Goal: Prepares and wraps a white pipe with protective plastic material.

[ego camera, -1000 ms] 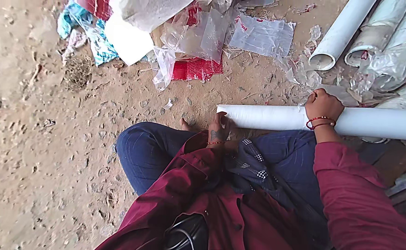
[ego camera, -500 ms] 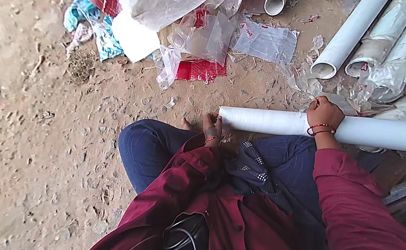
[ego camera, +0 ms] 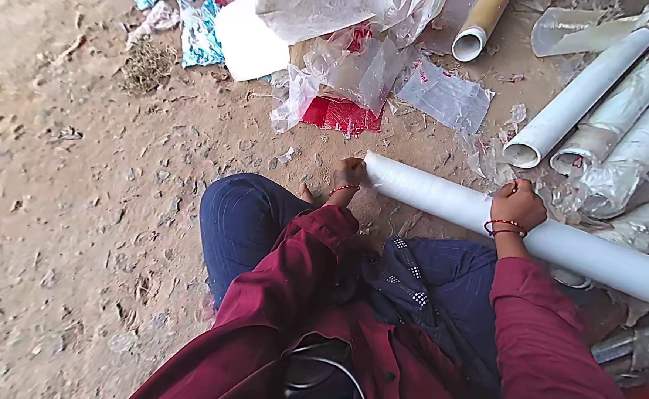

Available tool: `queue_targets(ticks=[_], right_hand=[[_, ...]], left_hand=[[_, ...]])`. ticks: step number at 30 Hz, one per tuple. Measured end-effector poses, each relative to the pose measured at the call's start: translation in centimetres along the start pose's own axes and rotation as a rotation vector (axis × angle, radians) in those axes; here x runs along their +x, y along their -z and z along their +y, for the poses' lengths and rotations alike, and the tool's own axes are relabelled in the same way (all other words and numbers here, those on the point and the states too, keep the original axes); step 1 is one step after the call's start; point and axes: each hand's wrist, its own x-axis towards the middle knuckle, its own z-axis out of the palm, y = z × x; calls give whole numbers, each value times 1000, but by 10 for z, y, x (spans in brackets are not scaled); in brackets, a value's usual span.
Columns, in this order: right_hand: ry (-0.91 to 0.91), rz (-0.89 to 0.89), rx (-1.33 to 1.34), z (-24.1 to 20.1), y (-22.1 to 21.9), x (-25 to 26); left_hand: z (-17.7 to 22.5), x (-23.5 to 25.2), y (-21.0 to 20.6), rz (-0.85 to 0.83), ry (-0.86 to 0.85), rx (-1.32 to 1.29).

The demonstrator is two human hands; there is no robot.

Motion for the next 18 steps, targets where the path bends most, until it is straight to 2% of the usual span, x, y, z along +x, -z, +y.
queue_targets(ticks=[2,4,13,18], right_hand=[[25,12,-2,-1,-7,0],[55,7,-20,0,-14,0],[74,-4,-28,-1,-18,3],[84,1,-27,2,-19,4]], left_hand=[[-3,7,3,-32,-16,132],[-9,5,-1,-33,14,159],[-15,-7,-8,107,78,45],[-17,-1,-8,83,61,93]])
